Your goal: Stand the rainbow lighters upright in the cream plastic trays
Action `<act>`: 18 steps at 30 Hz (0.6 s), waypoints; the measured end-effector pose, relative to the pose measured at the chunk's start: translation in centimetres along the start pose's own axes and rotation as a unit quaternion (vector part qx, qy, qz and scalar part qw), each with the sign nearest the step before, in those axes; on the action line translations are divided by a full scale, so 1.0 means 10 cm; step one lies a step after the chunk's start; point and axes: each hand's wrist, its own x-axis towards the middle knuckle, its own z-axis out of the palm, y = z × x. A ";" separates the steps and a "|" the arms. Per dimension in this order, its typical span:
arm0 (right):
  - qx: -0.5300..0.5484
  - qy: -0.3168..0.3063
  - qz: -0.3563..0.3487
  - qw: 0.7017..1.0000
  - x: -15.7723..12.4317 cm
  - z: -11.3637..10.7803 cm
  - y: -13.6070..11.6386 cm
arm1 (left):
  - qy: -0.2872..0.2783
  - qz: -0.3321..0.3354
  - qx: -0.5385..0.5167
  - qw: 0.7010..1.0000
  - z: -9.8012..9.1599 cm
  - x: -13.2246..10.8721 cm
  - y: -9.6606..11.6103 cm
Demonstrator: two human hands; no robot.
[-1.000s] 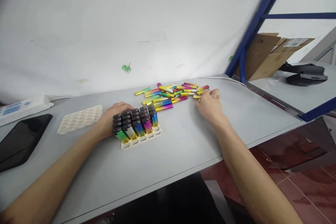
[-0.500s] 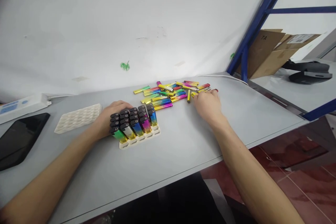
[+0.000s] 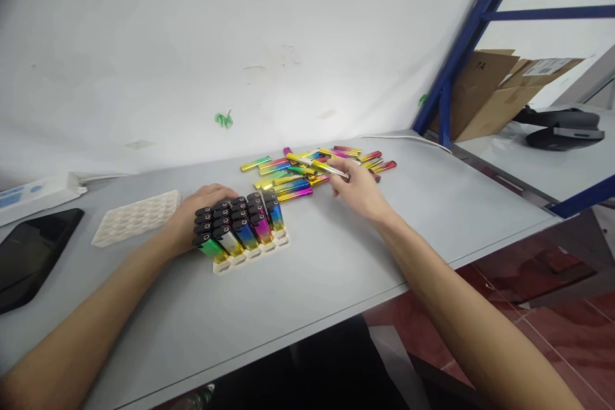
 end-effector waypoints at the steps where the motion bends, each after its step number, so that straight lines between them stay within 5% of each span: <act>1: 0.044 0.005 0.003 0.999 0.00 0.00 -0.01 | -0.001 0.000 0.001 1.000 0.00 0.00 0.00; 8: 0.310 -0.057 0.069 0.946 0.01 -0.03 -0.07 | -0.002 0.001 -0.002 1.000 0.01 0.00 0.00; 18: 0.354 -0.149 0.117 0.916 -0.09 0.05 -0.19 | -0.005 0.009 0.003 1.000 -0.01 -0.01 0.01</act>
